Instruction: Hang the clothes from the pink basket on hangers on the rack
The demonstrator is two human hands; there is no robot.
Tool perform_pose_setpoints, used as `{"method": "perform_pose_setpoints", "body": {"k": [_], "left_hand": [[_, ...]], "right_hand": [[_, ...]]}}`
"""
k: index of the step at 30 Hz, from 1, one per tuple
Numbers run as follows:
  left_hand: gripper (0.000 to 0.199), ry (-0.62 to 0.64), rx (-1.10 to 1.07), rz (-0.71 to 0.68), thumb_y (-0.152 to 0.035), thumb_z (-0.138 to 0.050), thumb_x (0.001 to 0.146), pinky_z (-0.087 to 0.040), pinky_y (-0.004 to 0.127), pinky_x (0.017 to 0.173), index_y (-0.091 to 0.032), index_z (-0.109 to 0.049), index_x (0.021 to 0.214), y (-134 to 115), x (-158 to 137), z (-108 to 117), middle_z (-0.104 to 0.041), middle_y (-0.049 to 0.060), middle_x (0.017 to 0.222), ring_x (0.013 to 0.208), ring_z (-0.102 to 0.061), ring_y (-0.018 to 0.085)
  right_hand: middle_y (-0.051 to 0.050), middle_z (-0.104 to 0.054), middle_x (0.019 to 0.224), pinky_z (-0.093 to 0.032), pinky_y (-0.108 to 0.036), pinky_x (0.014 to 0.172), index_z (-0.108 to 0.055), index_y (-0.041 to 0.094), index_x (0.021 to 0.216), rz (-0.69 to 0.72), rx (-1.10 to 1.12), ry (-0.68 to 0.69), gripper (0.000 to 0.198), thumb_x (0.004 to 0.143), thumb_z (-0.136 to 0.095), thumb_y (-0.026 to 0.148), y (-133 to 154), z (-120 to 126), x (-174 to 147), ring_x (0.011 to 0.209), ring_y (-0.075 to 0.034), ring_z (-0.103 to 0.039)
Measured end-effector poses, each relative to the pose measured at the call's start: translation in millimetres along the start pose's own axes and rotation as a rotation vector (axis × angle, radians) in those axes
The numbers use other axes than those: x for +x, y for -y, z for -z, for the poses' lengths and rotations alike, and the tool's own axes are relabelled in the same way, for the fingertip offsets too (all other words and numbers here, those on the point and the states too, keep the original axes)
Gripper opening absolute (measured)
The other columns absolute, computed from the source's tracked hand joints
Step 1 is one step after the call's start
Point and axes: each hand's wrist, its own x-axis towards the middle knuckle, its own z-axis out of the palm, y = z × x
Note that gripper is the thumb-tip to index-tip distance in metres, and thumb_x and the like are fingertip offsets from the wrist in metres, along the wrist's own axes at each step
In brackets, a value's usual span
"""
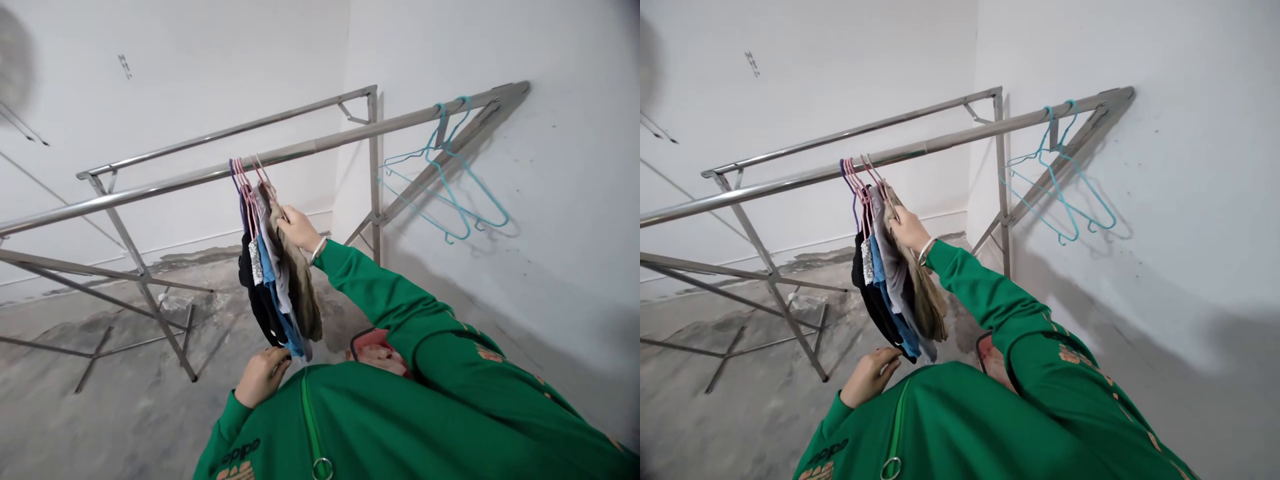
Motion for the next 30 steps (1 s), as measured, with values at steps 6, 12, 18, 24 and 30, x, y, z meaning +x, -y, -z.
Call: {"method": "perform_pose_setpoints", "body": {"k": [6,12,18,24,30], "left_hand": [[0.030,-0.055,-0.115,-0.123,-0.032,-0.040,0.097,-0.054,0.028,0.079,-0.019,-0.064,0.107,-16,19,49,-0.072,0.010,0.098,0.090,-0.068,0.018],[0.025,-0.257,-0.138,-0.302,-0.029,-0.043,0.095,-0.051,0.034,0.094,-0.017,-0.062,0.106,-63,107,101,-0.066,0.011,0.108,0.106,-0.062,0.019],[0.061,-0.539,-0.368,-0.044,-0.034,-0.062,0.085,-0.034,0.044,0.112,-0.009,-0.038,0.136,-83,244,97,-0.049,0.020,0.137,0.132,-0.045,0.027],[0.056,-0.487,-0.444,0.119,-0.044,-0.071,0.077,-0.047,0.035,0.094,-0.010,-0.051,0.117,-90,282,87,-0.064,0.013,0.110,0.106,-0.060,0.023],[0.015,-0.434,0.016,0.271,-0.026,-0.059,0.083,-0.045,0.031,0.077,-0.014,-0.056,0.093,-90,251,86,-0.067,0.010,0.088,0.087,-0.064,0.023]], "right_hand": [[-0.004,-0.064,0.086,-0.044,-0.032,0.088,-0.057,0.017,0.084,-0.055,0.169,-0.135,0.015,0.077,-0.047,0.024,-21,47,-13,0.087,-0.019,-0.057],[-0.001,-0.061,0.077,-0.044,-0.030,0.080,-0.057,0.018,0.078,-0.113,0.310,-0.170,0.015,0.070,-0.054,0.030,-33,97,-26,0.081,-0.018,-0.056],[0.000,-0.058,0.070,-0.044,-0.028,0.071,-0.057,0.018,0.075,-0.160,0.336,-0.098,0.029,0.069,-0.066,0.045,-30,118,-44,0.072,-0.015,-0.054],[0.005,-0.045,0.053,-0.032,-0.021,0.046,-0.056,0.018,0.072,-0.308,0.278,-0.073,0.026,0.080,-0.061,0.041,-27,124,-68,0.048,-0.008,-0.039],[0.008,-0.038,0.047,-0.023,-0.018,0.039,-0.052,0.016,0.072,-0.348,0.415,-0.084,0.023,0.087,-0.056,0.034,-23,126,-74,0.039,-0.005,-0.031]]}}
